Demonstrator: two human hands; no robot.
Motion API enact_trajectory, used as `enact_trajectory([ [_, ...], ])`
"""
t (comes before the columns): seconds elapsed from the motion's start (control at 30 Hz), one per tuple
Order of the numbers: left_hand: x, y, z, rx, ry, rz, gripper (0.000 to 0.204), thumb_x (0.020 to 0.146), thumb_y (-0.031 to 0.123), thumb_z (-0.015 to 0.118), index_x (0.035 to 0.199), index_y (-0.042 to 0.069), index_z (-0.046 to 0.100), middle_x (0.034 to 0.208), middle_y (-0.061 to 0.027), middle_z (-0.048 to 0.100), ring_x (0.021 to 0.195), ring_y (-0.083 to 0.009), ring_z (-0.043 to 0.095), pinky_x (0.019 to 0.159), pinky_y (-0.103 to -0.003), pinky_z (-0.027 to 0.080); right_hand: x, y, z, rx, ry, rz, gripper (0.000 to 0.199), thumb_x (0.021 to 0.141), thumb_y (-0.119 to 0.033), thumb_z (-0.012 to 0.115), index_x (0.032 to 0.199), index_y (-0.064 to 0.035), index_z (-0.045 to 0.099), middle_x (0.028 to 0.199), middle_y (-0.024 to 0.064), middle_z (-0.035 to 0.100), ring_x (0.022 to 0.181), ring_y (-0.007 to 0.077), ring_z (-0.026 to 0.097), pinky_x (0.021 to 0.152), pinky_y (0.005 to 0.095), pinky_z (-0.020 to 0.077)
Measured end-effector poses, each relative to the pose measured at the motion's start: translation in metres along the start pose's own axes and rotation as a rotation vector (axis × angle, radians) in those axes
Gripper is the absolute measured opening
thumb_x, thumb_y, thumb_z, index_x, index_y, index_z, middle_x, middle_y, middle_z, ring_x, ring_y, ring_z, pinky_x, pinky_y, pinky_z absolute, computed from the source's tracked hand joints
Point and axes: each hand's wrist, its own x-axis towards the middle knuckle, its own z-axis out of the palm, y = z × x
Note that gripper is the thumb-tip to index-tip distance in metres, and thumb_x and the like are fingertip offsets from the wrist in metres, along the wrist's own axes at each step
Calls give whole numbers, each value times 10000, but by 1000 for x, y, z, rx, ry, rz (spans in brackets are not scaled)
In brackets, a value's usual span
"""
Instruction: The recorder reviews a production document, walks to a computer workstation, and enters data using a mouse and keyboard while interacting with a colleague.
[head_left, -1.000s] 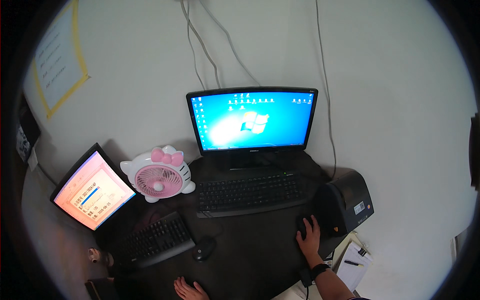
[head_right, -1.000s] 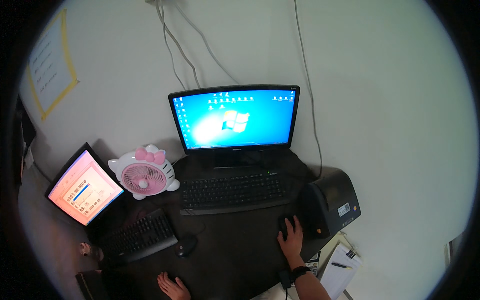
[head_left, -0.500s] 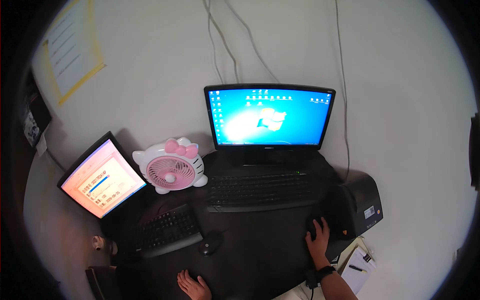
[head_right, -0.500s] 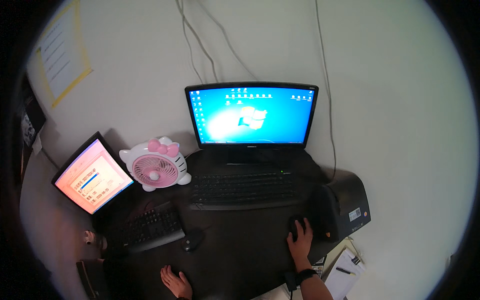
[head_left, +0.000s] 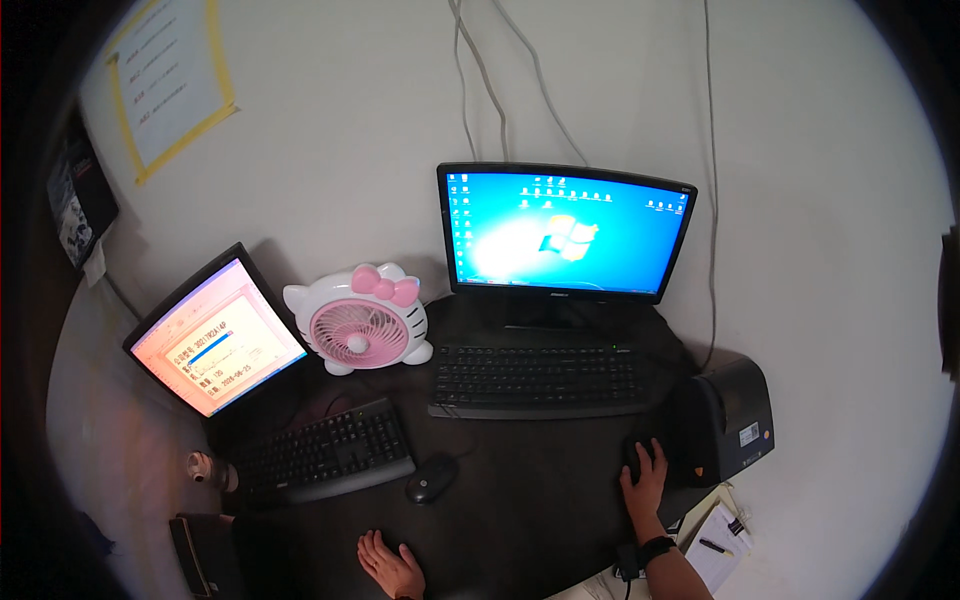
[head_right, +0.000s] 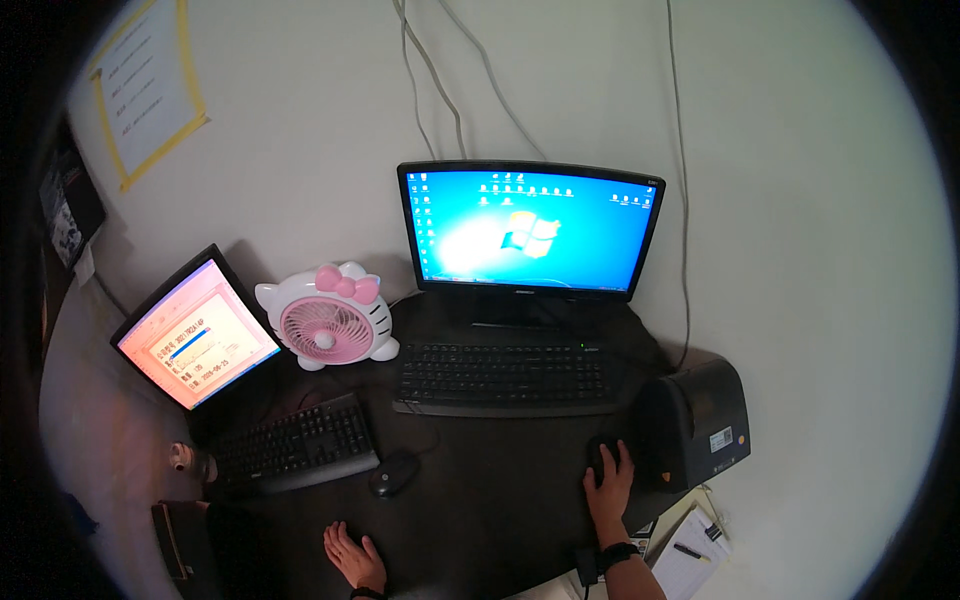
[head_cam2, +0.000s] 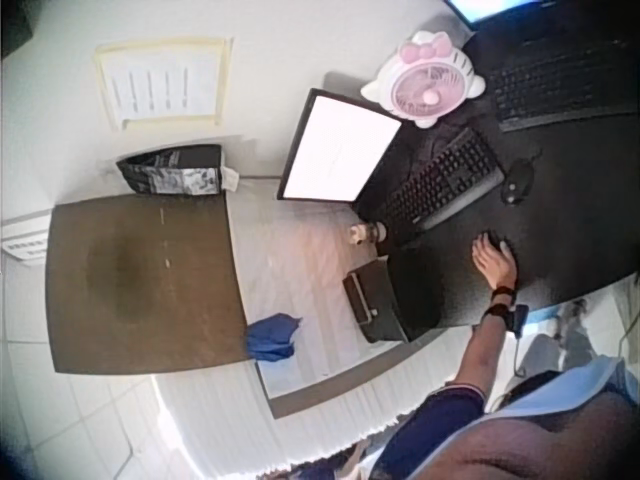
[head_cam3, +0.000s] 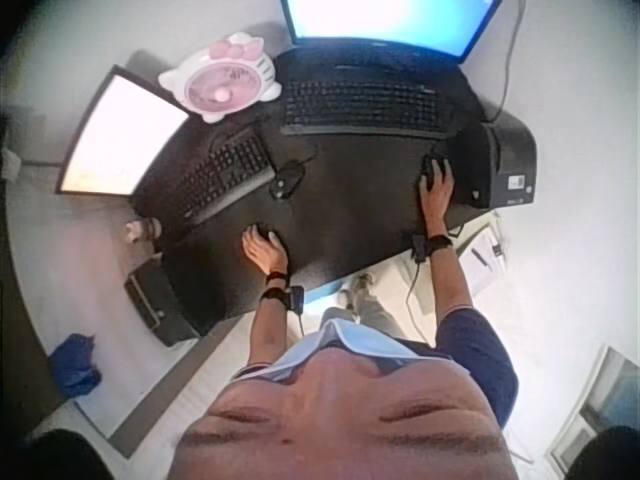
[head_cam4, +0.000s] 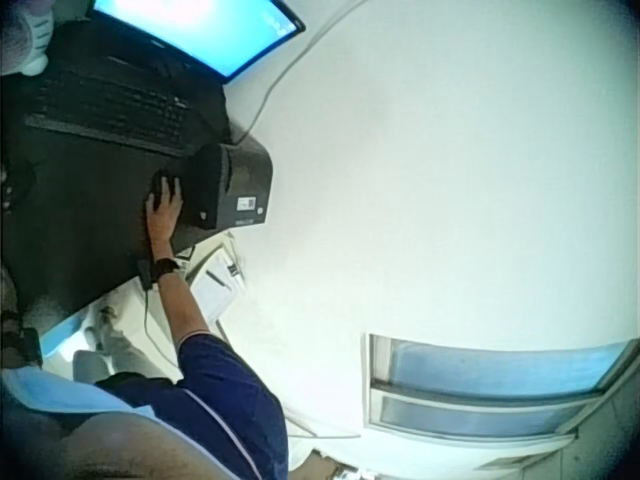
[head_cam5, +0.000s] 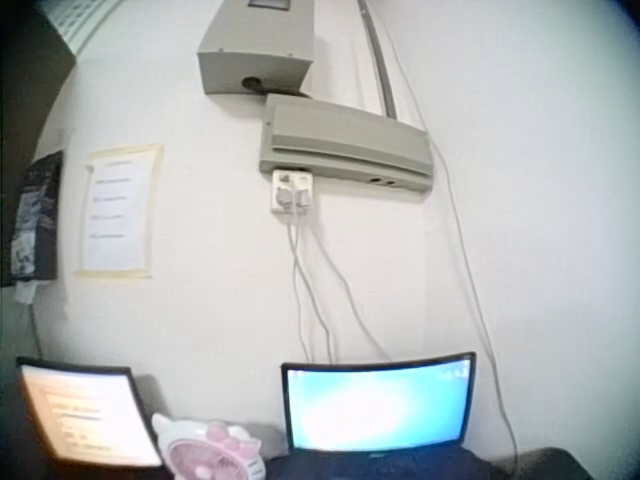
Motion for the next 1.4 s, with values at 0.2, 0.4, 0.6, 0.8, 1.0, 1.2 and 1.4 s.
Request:
enact_trajectory([
  [0.2, 0, -2, 3, 17, -12, -15, 502, 878, 256, 467, 1300, 7, 358, 1365, -138, 378, 1351, -324, 254, 1124, -475, 153, 0, -2, -1, -10, 1, 8, 557, 750, -89, 663, 1274, -138, 481, 1387, 175, 368, 1241, 390, 388, 1032, 483, 351],
  [0.4, 2, 3, -3, -7, -43, -45, 511, 868, 254, 478, 1301, 9, 361, 1370, -139, 374, 1357, -322, 244, 1128, -469, 144, 1, -3, -1, 14, -16, 26, 552, 749, -61, 646, 1275, -115, 486, 1397, 183, 357, 1261, 394, 363, 1039, 468, 335],
  [0.6, 0, 1, 1, 8, -34, -35, 518, 869, 260, 474, 1305, 5, 361, 1371, -141, 371, 1352, -321, 247, 1131, -465, 138, 1, 1, 0, 0, -8, -6, 556, 749, -59, 645, 1278, -119, 485, 1400, 180, 356, 1262, 393, 362, 1040, 467, 333],
  [0.8, 1, 4, -4, 4, -57, -59, 516, 875, 267, 469, 1304, 3, 361, 1370, -144, 371, 1353, -326, 243, 1129, -468, 146, 0, 0, 1, -9, -1, -12, 566, 741, -61, 648, 1280, -122, 484, 1402, 174, 358, 1263, 389, 364, 1041, 475, 330],
  [1.0, -2, 0, 1, 19, -34, -5, 501, 899, 273, 449, 1314, 7, 359, 1381, -154, 363, 1354, -332, 246, 1128, -470, 148, -2, -2, -6, -9, -21, 28, 581, 750, -83, 647, 1304, -131, 476, 1406, 174, 361, 1256, 390, 372, 1037, 472, 326],
  [1.2, 1, 3, 0, 19, -24, -14, 493, 929, 284, 428, 1324, -3, 357, 1386, -178, 359, 1349, -344, 250, 1117, -475, 165, 1, 3, 2, -31, 4, 42, 539, 778, -153, 642, 1295, -173, 490, 1401, 155, 367, 1235, 384, 384, 1018, 507, 320],
  [1.4, 1, 2, 2, 94, 236, 237, 445, 971, 345, 436, 1231, -14, 476, 1255, -182, 498, 1181, -364, 450, 1011, -483, 337, -2, 10, 6, -96, 52, 98, 532, 787, -168, 631, 1299, -191, 489, 1394, 139, 370, 1233, 382, 382, 1016, 514, 312],
])
